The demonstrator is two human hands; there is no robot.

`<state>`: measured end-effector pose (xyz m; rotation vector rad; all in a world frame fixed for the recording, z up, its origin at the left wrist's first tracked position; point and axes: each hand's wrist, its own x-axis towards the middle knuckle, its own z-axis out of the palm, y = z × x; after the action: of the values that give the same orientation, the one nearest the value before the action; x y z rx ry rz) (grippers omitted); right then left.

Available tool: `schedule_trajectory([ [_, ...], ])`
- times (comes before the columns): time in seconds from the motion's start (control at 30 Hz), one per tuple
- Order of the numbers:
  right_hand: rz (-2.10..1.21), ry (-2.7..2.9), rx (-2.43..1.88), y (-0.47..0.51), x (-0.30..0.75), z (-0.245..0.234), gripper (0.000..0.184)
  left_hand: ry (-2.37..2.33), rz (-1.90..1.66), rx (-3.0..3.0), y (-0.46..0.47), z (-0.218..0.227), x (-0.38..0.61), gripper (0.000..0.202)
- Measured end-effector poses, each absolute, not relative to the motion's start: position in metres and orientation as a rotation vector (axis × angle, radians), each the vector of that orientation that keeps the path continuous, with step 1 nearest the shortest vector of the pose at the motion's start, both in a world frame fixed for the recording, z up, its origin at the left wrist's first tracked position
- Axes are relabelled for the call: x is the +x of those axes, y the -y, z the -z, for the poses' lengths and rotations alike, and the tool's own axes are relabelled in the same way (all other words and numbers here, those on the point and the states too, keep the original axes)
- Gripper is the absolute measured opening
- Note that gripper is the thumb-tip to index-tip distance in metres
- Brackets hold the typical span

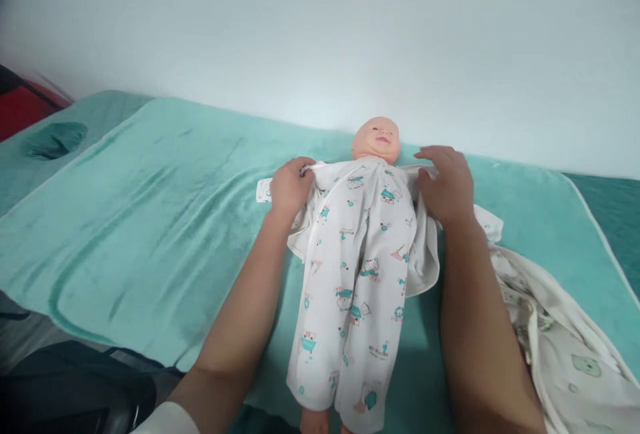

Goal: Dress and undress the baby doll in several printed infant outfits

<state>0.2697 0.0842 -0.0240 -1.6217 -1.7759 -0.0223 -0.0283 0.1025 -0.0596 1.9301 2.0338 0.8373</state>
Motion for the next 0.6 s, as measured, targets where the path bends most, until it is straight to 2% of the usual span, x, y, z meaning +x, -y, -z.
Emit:
schedule_trajectory([
  [0.07, 0.026, 1.891, -1.291, -0.065, 0.248, 0.006, 0.023, -2.04, -0.827, 1.915, -0.103, 0.06, -0.028, 0.035],
  [0.13, -0.106, 1.952, -1.082, -0.048, 0.219, -0.012, 0.021, -2.048, -0.812, 1.906, -0.103, 0.059, -0.028, 0.035],
  [0.2, -0.264, 2.133, -1.026, -0.042, 0.186, -0.022, 0.023, -2.049, -0.798, 1.905, -0.102, 0.058, -0.027, 0.035],
  [0.4, -0.069, 2.803, -1.551, -0.085, 0.113, -0.022, 0.025, -2.061, -0.756, 1.864, -0.1, 0.054, -0.028, 0.034],
  [0.6, 0.045, 2.924, -1.736, -0.108, 0.086, -0.019, 0.035, -2.051, -0.733, 1.883, -0.101, 0.054, -0.031, 0.032],
])
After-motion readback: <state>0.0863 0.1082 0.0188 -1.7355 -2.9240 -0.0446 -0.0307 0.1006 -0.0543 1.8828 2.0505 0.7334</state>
